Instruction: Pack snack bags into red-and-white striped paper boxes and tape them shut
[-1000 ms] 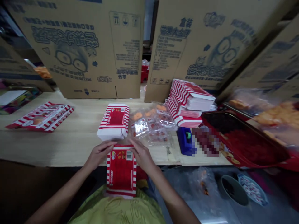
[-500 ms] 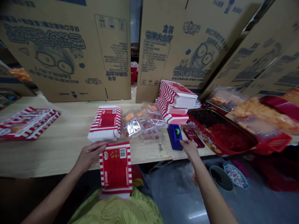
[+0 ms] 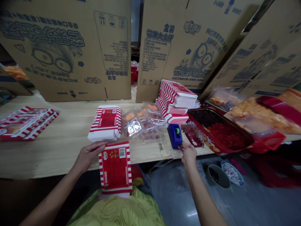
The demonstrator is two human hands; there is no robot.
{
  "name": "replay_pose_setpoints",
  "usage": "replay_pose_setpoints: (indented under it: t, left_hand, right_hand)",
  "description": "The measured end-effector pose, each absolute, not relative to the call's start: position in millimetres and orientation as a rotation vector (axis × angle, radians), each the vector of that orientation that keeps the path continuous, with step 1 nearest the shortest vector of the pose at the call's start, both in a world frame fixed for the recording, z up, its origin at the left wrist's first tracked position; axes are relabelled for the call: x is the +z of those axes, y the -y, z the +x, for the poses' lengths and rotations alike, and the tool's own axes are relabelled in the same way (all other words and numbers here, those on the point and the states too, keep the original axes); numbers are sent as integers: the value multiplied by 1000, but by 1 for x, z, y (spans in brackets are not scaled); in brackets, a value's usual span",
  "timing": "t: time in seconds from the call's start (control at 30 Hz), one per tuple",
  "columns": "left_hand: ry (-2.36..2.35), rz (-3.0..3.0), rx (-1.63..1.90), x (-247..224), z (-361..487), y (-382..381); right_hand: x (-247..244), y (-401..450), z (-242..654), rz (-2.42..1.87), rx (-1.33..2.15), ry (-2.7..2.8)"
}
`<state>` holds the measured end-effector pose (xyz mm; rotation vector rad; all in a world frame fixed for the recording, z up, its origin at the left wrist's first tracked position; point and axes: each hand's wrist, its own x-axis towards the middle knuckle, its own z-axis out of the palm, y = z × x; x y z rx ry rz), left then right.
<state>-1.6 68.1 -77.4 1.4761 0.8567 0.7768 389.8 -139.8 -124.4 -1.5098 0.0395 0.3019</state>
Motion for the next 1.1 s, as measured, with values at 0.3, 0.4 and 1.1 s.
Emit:
replay_pose_setpoints:
  t: [0.3,0.4,1.1]
  left_hand:
    - [-878,1532,786,-77,-5,-66]
    - [-878,1546,799,-76,-4,-65]
    - [-554,2566,1580,-15,14,-11]
  right_hand:
    - [-151,146,366,-1331,389,-107]
    - [-145,150,348,-1299,460,-82]
    - [16,48,154,-857,929,491]
